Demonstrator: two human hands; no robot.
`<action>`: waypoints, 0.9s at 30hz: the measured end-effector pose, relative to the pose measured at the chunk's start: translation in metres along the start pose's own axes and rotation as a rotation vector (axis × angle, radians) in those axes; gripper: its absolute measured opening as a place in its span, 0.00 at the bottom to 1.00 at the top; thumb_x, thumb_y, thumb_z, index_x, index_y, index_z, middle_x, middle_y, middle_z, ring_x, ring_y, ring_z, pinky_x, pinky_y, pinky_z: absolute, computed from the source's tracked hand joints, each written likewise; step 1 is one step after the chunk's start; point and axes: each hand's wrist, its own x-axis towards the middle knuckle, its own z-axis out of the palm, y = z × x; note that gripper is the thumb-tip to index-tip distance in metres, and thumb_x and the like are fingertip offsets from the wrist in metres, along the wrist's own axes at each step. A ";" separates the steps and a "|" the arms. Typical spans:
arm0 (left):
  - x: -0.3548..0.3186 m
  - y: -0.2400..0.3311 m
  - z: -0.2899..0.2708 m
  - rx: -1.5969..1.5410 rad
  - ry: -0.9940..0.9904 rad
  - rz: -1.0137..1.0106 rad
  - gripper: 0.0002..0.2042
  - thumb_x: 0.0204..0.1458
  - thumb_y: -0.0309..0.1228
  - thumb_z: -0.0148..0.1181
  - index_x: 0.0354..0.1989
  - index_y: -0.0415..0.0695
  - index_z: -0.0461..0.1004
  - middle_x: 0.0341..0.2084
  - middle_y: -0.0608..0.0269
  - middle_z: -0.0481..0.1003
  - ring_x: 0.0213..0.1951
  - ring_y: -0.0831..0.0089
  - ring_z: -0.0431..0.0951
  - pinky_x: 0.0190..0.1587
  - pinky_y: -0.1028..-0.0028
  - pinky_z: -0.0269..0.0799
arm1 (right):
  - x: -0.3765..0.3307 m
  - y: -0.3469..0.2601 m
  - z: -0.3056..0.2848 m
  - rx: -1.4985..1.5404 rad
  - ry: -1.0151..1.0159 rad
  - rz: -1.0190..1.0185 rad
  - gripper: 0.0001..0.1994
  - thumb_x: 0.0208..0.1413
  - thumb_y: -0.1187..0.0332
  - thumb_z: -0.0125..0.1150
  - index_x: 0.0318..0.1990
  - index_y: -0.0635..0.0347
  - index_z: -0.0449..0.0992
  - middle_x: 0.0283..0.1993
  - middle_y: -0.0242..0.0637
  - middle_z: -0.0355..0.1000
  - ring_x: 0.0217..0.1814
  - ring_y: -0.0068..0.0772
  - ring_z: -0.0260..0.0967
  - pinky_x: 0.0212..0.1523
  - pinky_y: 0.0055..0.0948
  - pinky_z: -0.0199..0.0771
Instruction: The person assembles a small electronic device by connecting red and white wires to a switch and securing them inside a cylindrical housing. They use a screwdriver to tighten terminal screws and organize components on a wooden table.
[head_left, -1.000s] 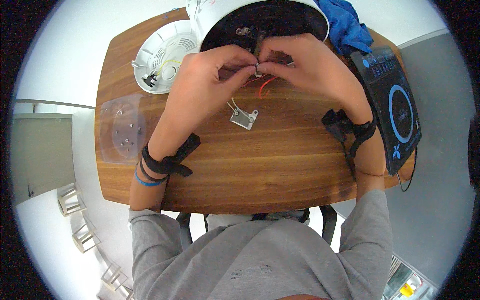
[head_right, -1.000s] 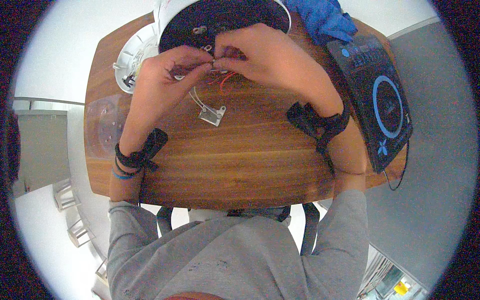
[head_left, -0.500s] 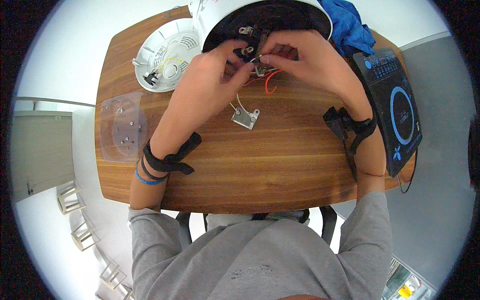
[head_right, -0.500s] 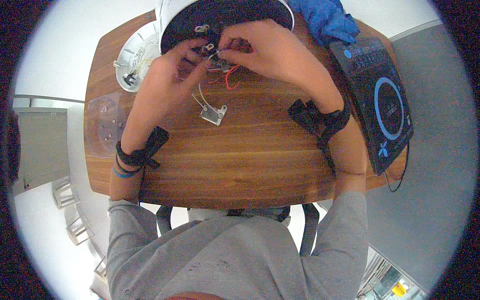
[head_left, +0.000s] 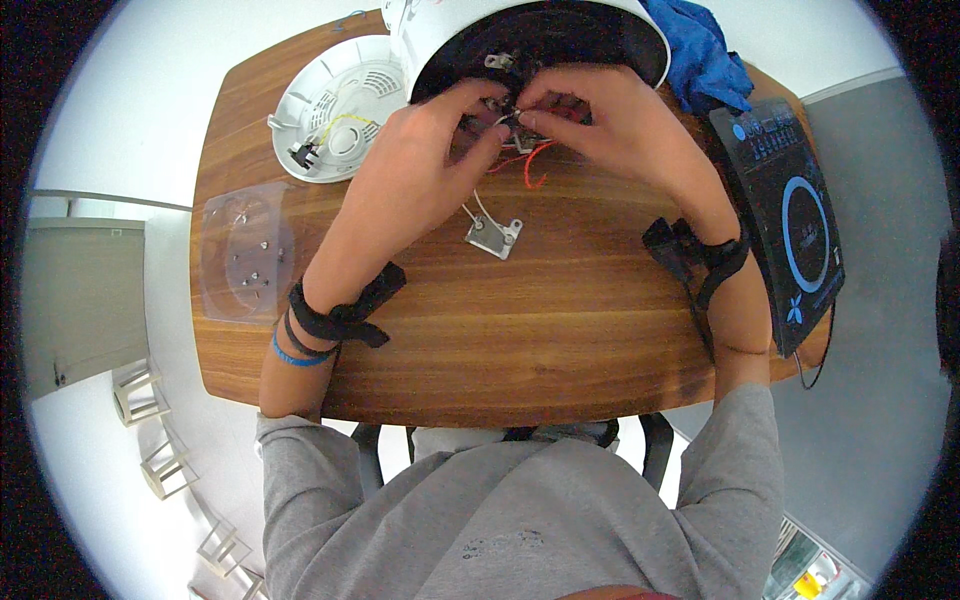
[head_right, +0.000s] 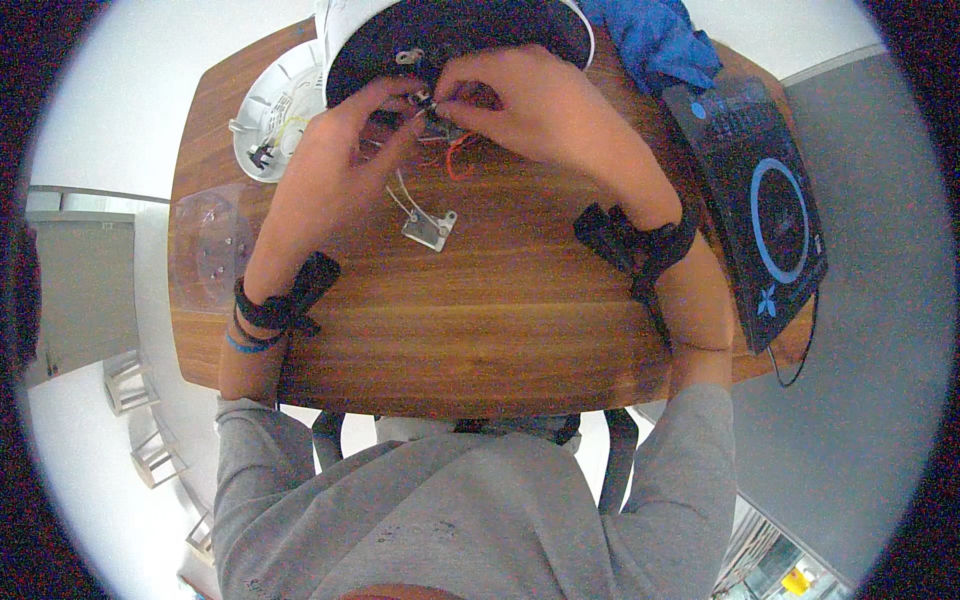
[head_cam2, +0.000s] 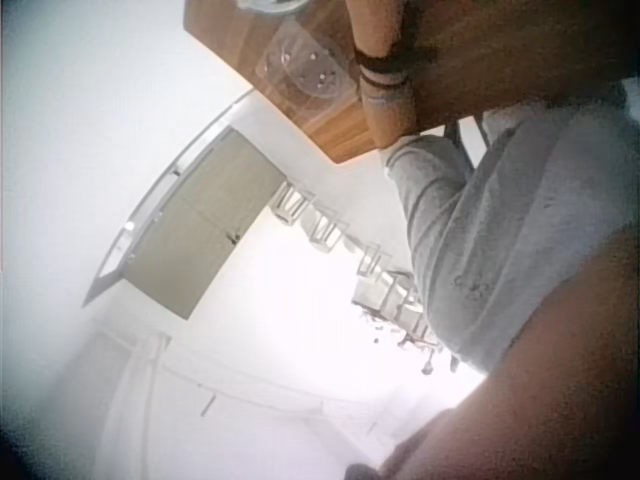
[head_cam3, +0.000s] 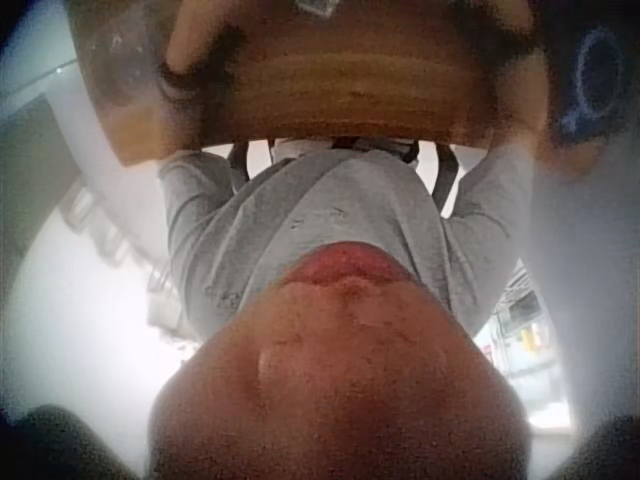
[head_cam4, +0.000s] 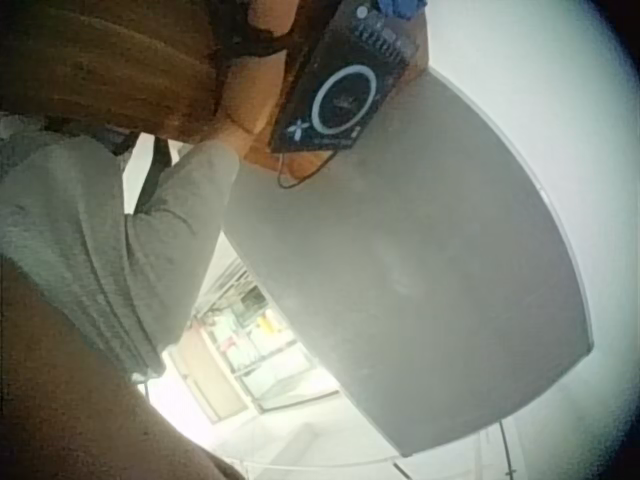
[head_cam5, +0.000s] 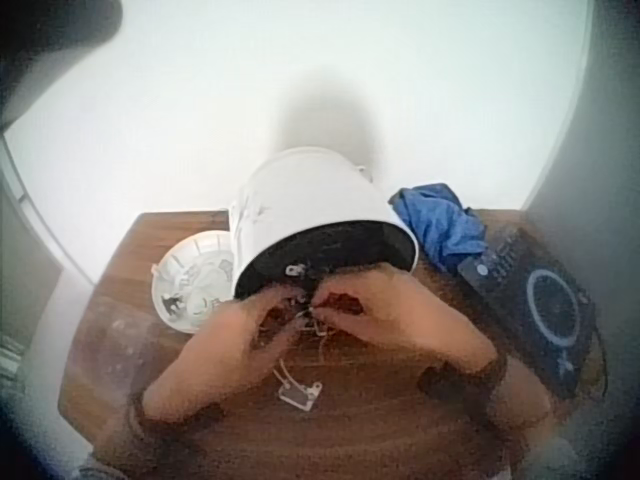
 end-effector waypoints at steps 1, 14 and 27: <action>0.000 0.000 0.000 -0.017 -0.003 -0.007 0.17 0.67 0.30 0.67 0.62 0.40 0.77 0.45 0.50 0.86 0.41 0.60 0.90 0.44 0.65 0.86 | 0.000 0.002 0.001 -0.003 0.004 0.001 0.11 0.66 0.61 0.67 0.47 0.57 0.85 0.41 0.46 0.85 0.44 0.51 0.86 0.46 0.42 0.85; 0.001 -0.003 0.001 -0.040 0.020 -0.036 0.15 0.65 0.30 0.70 0.58 0.40 0.80 0.43 0.51 0.87 0.40 0.61 0.90 0.44 0.66 0.86 | 0.000 0.002 0.003 0.017 0.020 0.005 0.11 0.66 0.60 0.68 0.47 0.58 0.85 0.42 0.46 0.86 0.44 0.49 0.86 0.46 0.41 0.85; 0.003 0.001 0.001 -0.075 0.066 0.005 0.12 0.62 0.28 0.69 0.52 0.39 0.82 0.38 0.46 0.87 0.38 0.54 0.91 0.42 0.63 0.87 | -0.001 0.001 0.006 -0.038 -0.012 0.049 0.10 0.67 0.65 0.71 0.49 0.61 0.85 0.41 0.41 0.87 0.42 0.30 0.85 0.45 0.30 0.83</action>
